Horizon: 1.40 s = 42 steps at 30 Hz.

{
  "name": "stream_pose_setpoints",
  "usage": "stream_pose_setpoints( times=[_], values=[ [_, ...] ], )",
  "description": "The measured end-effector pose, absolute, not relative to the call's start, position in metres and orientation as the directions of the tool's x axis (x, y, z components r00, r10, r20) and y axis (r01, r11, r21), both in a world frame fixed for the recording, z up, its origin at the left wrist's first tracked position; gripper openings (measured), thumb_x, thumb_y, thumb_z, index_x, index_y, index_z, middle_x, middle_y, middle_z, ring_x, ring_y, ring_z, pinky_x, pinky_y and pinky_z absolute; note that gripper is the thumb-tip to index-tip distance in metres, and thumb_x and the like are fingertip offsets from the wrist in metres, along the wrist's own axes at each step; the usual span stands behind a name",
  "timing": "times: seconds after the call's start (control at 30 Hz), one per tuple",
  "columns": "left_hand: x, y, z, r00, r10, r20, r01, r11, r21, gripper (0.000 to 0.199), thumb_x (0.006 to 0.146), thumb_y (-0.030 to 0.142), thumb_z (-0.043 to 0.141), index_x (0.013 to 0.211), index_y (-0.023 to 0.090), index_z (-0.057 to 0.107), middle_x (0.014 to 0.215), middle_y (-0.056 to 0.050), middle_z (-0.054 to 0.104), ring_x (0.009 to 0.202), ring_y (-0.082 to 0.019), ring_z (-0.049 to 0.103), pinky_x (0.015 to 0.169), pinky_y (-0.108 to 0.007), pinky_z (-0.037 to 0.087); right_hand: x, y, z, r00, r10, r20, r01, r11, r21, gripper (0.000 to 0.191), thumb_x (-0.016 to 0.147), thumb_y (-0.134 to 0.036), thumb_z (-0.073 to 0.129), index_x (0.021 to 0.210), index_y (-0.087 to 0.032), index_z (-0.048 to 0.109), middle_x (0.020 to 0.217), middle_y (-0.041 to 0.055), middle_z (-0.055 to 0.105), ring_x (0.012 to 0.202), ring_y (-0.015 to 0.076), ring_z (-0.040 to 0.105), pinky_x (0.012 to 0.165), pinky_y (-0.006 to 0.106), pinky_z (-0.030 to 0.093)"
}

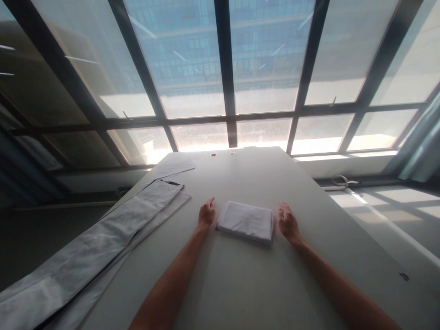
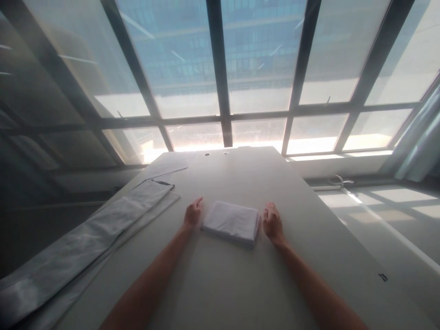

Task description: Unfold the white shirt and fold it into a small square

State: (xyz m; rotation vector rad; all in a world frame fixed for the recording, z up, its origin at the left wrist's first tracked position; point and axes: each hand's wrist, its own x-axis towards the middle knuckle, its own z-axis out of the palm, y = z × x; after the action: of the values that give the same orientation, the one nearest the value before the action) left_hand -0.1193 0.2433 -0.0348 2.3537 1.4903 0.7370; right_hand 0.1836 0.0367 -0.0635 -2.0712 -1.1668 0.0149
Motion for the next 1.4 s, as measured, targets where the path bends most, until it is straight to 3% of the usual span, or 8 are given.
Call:
stream_pose_setpoints(
  times=[0.17, 0.3, 0.43, 0.63, 0.87, 1.07, 1.23, 1.4],
  values=[
    [-0.125, 0.205, -0.029, 0.668, 0.593, 0.450, 0.419, -0.799, 0.431, 0.047, 0.108, 0.038, 0.039, 0.148, 0.022, 0.058, 0.150, -0.008, 0.061, 0.145, -0.023, 0.050, 0.123, -0.043, 0.038, 0.156, 0.023, -0.050, 0.378, 0.764, 0.522, 0.819, -0.013, -0.574, 0.052, 0.104, -0.036, 0.035, 0.138, -0.011, 0.066, 0.151, 0.0184, 0.056, 0.148, 0.0272, 0.043, 0.123, 0.048, 0.035],
    [-0.124, 0.189, -0.033, 0.919, 0.354, 0.174, 0.287, -0.902, 0.322, 0.067, 0.101, 0.064, 0.052, 0.160, 0.035, 0.041, 0.168, -0.004, 0.037, 0.158, -0.030, 0.027, 0.129, -0.054, 0.020, 0.123, 0.013, -0.038, 0.002, 0.905, 0.425, 0.923, 0.162, -0.350, 0.054, 0.106, -0.037, 0.043, 0.155, -0.019, 0.050, 0.166, 0.0124, 0.038, 0.157, 0.0259, 0.027, 0.127, 0.050, 0.024],
    [-0.125, 0.199, -0.037, 0.916, 0.402, 0.019, 0.376, -0.871, 0.315, 0.068, 0.102, 0.068, 0.046, 0.162, 0.039, 0.033, 0.172, -0.002, 0.023, 0.160, -0.031, 0.018, 0.128, -0.057, 0.015, 0.104, 0.009, -0.041, -0.109, 0.969, 0.222, 0.966, 0.156, -0.208, 0.059, 0.105, -0.036, 0.049, 0.162, -0.022, 0.041, 0.170, 0.0134, 0.028, 0.158, 0.0294, 0.021, 0.127, 0.054, 0.020],
    [-0.148, 0.213, -0.029, 0.900, 0.431, -0.057, 0.426, -0.848, 0.315, 0.065, 0.105, 0.066, 0.039, 0.163, 0.041, 0.026, 0.173, 0.000, 0.017, 0.161, -0.029, 0.015, 0.129, -0.056, 0.008, 0.101, 0.001, -0.047, -0.134, 0.971, 0.196, 0.974, 0.166, -0.154, 0.059, 0.104, -0.020, 0.046, 0.161, -0.031, 0.041, 0.170, 0.0099, 0.024, 0.158, 0.0303, 0.020, 0.126, 0.056, 0.021],
    [-0.200, 0.196, -0.032, 0.896, 0.442, 0.031, 0.417, -0.864, 0.281, 0.048, 0.109, 0.054, 0.038, 0.155, 0.044, 0.046, 0.168, 0.000, 0.037, 0.158, -0.028, 0.026, 0.128, -0.055, 0.018, 0.136, -0.011, -0.036, -0.087, 0.980, 0.180, 0.975, 0.120, -0.184, 0.071, 0.093, -0.001, 0.038, 0.155, -0.032, 0.051, 0.166, 0.0067, 0.036, 0.155, 0.0288, 0.031, 0.125, 0.059, 0.023],
    [-0.194, 0.159, -0.032, 0.798, 0.518, 0.308, 0.434, -0.849, 0.301, 0.041, 0.108, 0.036, 0.047, 0.145, 0.028, 0.062, 0.138, -0.010, 0.067, 0.128, -0.025, 0.061, 0.110, -0.044, 0.050, 0.154, 0.001, -0.019, 0.053, 0.959, 0.279, 0.963, 0.025, -0.268, 0.045, 0.100, -0.024, 0.047, 0.141, -0.024, 0.066, 0.156, 0.0112, 0.053, 0.150, 0.0299, 0.042, 0.126, 0.059, 0.022],
    [-0.147, 0.135, -0.022, 0.821, 0.415, 0.392, 0.356, -0.909, 0.216, 0.037, 0.101, 0.033, 0.064, 0.137, 0.029, 0.066, 0.131, -0.008, 0.068, 0.122, -0.026, 0.061, 0.105, -0.044, 0.050, 0.125, 0.013, -0.027, -0.120, 0.937, 0.329, 0.920, 0.229, -0.317, 0.050, 0.098, -0.021, 0.052, 0.146, -0.023, 0.062, 0.159, 0.0113, 0.049, 0.151, 0.0272, 0.040, 0.125, 0.052, 0.031],
    [-0.124, 0.131, -0.023, 0.839, 0.367, 0.401, 0.322, -0.930, 0.177, 0.021, 0.103, 0.024, 0.059, 0.114, 0.029, 0.076, 0.107, -0.005, 0.071, 0.103, -0.022, 0.064, 0.095, -0.037, 0.052, 0.110, 0.015, -0.041, -0.178, 0.929, 0.326, 0.926, 0.270, -0.264, 0.059, 0.093, -0.009, 0.046, 0.150, -0.021, 0.059, 0.162, 0.0112, 0.044, 0.154, 0.0264, 0.035, 0.126, 0.053, 0.030]
  ],
)
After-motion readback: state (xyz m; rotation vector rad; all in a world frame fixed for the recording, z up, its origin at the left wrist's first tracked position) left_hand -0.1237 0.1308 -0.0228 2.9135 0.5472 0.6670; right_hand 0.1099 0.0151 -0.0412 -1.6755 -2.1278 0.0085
